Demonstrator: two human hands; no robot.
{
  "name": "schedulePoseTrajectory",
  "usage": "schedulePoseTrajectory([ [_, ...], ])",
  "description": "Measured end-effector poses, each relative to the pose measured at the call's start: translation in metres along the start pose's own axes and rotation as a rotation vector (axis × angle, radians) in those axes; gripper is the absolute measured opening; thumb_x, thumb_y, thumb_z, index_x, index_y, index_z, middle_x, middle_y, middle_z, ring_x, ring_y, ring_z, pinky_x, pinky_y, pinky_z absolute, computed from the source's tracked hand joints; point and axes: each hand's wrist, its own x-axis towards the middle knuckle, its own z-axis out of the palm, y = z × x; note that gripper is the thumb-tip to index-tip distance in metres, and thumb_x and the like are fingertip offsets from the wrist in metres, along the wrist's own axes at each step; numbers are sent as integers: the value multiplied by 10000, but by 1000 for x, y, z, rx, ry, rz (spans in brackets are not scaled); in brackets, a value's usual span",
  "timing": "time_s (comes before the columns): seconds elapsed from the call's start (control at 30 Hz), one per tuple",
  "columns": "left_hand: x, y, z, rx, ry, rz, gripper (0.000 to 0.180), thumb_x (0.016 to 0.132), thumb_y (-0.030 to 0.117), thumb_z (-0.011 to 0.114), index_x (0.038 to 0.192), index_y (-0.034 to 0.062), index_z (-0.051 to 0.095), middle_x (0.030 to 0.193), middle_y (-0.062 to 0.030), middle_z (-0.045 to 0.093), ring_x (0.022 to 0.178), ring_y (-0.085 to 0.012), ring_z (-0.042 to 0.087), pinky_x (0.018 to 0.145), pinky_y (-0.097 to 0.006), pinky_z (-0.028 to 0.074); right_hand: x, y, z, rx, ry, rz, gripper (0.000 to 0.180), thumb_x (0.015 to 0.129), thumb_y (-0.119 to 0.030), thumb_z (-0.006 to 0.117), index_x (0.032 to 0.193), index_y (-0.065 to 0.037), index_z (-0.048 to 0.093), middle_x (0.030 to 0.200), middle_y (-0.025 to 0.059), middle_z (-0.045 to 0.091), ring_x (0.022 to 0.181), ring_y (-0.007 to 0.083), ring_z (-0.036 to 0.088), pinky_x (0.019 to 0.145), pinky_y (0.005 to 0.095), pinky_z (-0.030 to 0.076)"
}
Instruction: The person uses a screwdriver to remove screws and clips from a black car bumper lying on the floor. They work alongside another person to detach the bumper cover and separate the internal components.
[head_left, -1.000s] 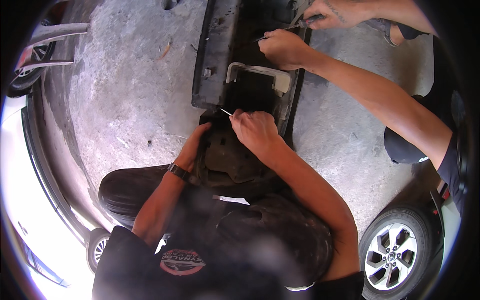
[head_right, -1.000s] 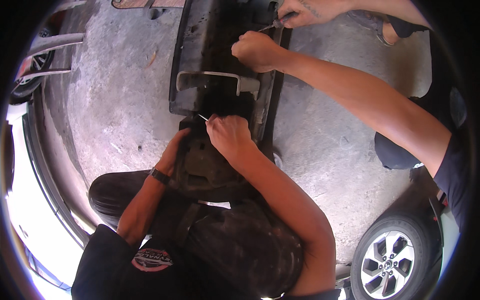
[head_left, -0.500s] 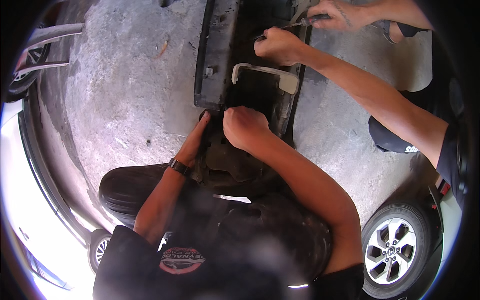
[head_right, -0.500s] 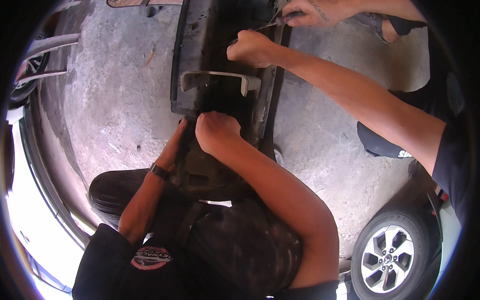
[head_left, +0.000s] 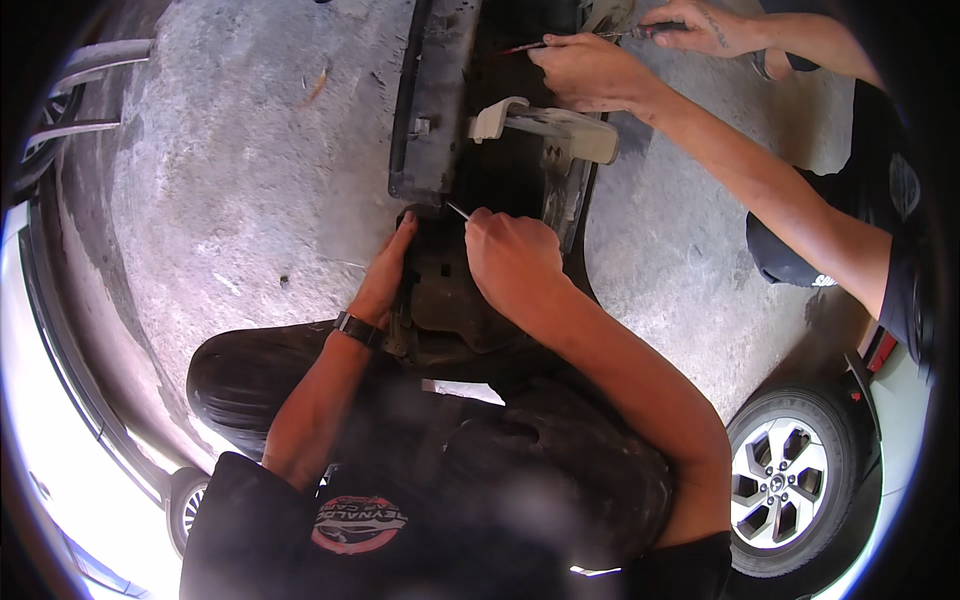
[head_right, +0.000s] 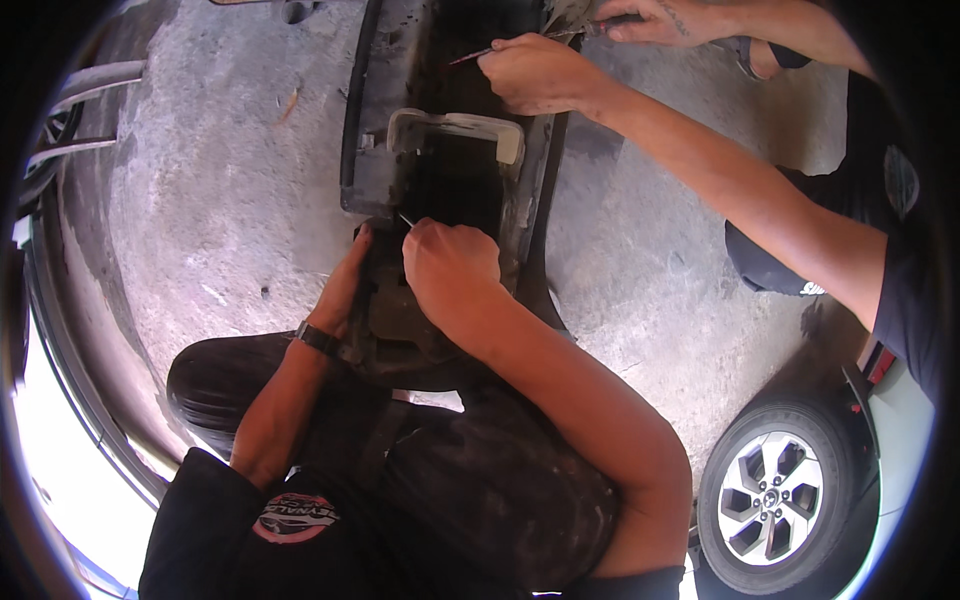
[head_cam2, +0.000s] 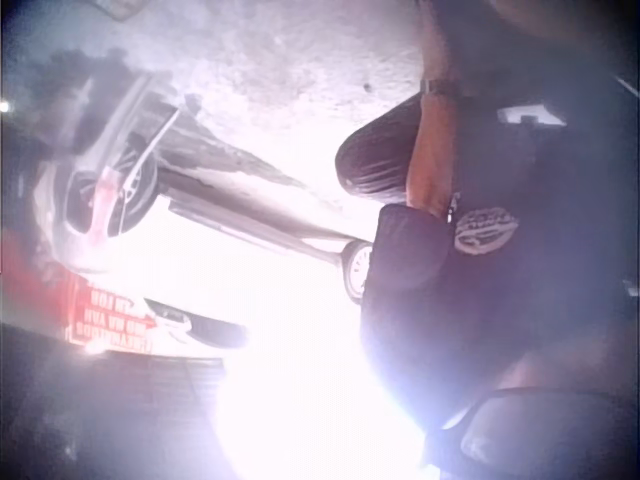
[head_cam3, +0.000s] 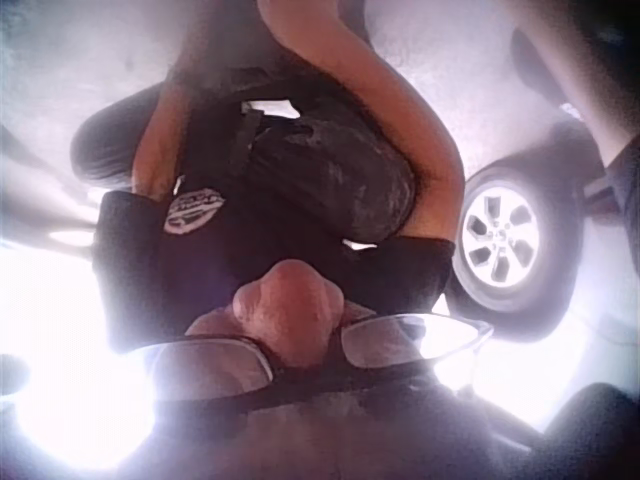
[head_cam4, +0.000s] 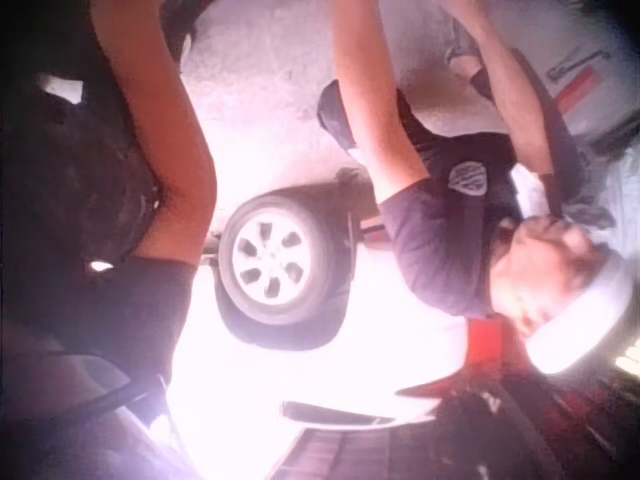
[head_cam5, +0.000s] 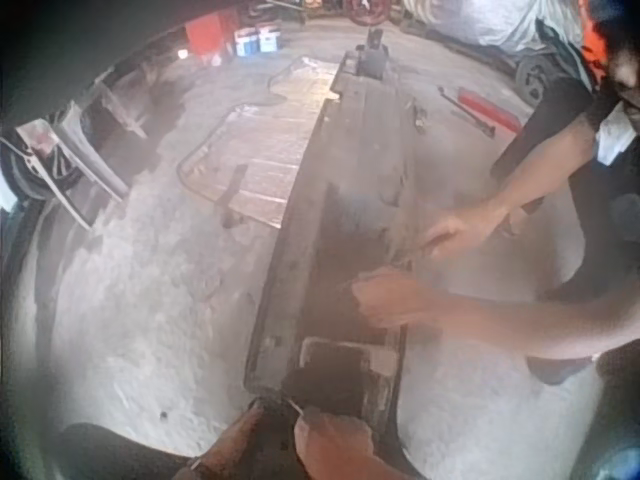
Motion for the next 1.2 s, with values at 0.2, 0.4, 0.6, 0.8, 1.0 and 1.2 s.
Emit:
schedulePoseTrajectory([
  [0.2, 1, -8, -7, 176, 111, 84, 700, 1018, 485, 480, 1502, -6, 357, 1525, -117, 410, 1380, -197, 403, 1136, -316, 311, 21, -6, 11, 41, 51, -53, 79, 852, -90, 577, 813, -24, 595, 735, 181, 682, 700, 350, 707, 620, 430, 575],
  [0.4, 0, -5, 1, 66, 15, 51, 696, 1029, 496, 445, 1514, 9, 336, 1514, -115, 415, 1344, -199, 447, 1109, -319, 362, 20, 46, 37, 177, 197, -146, 223, 960, -221, 549, 826, -45, 575, 656, 184, 633, 625, 386, 658, 557, 479, 536],
  [0.6, -5, 5, 10, 66, -24, 36, 755, 1022, 579, 389, 1498, -5, 345, 1476, -120, 445, 1330, -207, 454, 1112, -334, 362, 13, 35, 35, 230, 129, -38, 275, 988, -245, 530, 822, -39, 605, 668, 191, 635, 637, 394, 656, 576, 483, 540],
  [0.8, 6, 24, -4, 508, 137, -37, 904, 986, 687, 321, 1526, -36, 265, 1563, -147, 328, 1445, -229, 296, 1182, -338, 228, 24, 7, 10, 148, 53, -13, 222, 937, -152, 540, 805, -16, 657, 754, 194, 679, 715, 378, 692, 647, 460, 570],
  [1.0, 14, 16, 0, 381, 93, 94, 957, 949, 727, 359, 1526, -31, 267, 1551, -172, 332, 1422, -241, 326, 1156, -342, 270, 31, -13, -11, 67, -138, 42, 168, 864, -91, 576, 829, -38, 731, 851, 169, 724, 836, 330, 727, 707, 401, 600],
  [1.2, 27, 9, -14, 303, 83, 119, 925, 956, 692, 422, 1493, -57, 334, 1506, -177, 399, 1381, -240, 383, 1144, -327, 286, 44, -24, -10, 40, -206, 44, 171, 866, -107, 582, 851, -42, 739, 863, 168, 728, 855, 331, 726, 736, 403, 596],
])
